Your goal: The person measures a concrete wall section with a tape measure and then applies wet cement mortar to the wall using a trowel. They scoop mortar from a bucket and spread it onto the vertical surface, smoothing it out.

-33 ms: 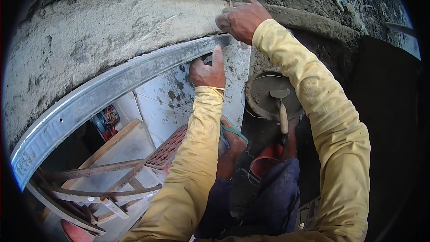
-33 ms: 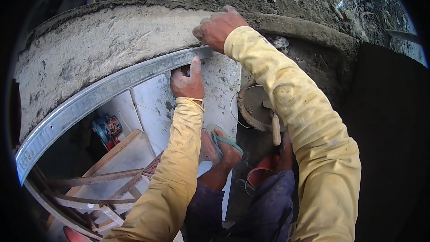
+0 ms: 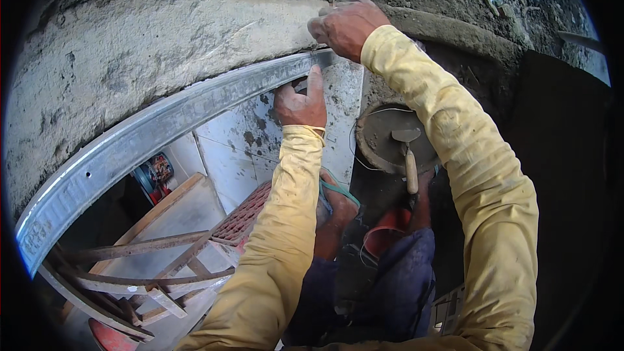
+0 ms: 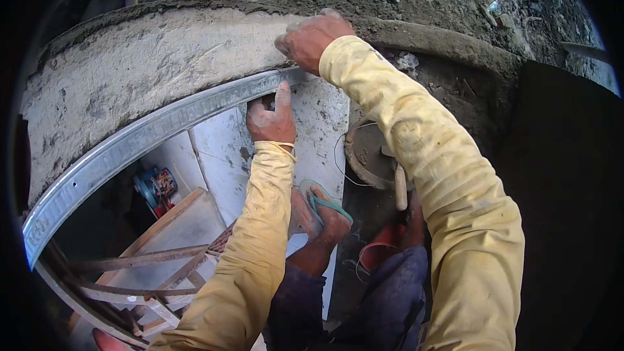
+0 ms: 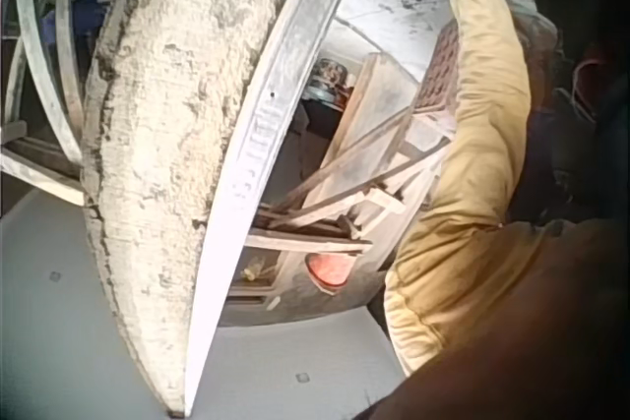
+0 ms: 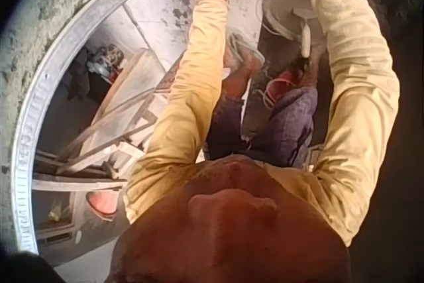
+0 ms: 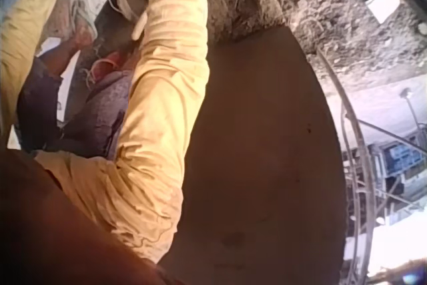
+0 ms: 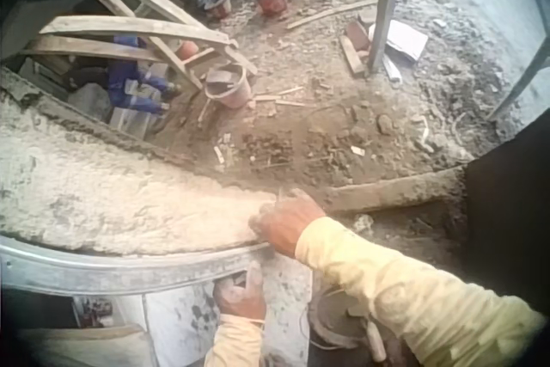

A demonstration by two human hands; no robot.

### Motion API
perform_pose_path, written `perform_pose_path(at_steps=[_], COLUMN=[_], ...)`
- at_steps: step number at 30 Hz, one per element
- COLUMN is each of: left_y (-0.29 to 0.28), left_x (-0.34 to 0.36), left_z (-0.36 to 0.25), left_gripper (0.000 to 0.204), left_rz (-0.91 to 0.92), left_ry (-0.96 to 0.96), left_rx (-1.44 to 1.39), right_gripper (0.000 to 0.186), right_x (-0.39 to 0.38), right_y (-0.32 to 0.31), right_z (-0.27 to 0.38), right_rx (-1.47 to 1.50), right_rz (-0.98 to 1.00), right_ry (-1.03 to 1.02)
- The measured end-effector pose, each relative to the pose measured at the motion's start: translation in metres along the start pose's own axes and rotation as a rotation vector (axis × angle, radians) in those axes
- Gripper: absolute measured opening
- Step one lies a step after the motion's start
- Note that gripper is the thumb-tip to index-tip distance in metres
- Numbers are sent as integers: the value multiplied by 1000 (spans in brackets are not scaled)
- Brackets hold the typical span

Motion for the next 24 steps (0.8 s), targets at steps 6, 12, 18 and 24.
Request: perform_pose_path(at_steps=[6, 12, 18, 24], left_y=[0, 1, -2, -2], left_x=[-2, -2, -1, -5], left_z=[-5, -15, -3, -2], left_gripper=[43, 44, 41, 42], left_rz=[-36, -37, -60, -20], left_ry=[14, 47, 76, -41], left_rx=[89, 63, 17, 2], right_gripper=[15, 9, 15, 24], right_x=[1, -14, -16, -33], right_y=[-10, -5, 9, 7], right_z=[5, -12, -47, -21], right_rx=[201, 304, 93, 333], right_rz=[-106, 128, 2, -174], right_ry=[-50, -215, 181, 175])
Point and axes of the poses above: each hand's wrist, its own x-axis towards the middle knuckle, its own y-axis out of the palm, z = x × y, the point moved 5 cm from there along x, towards the middle knuckle, and after that the axes turned 11 degrees about -x, right-handed, at the moved point
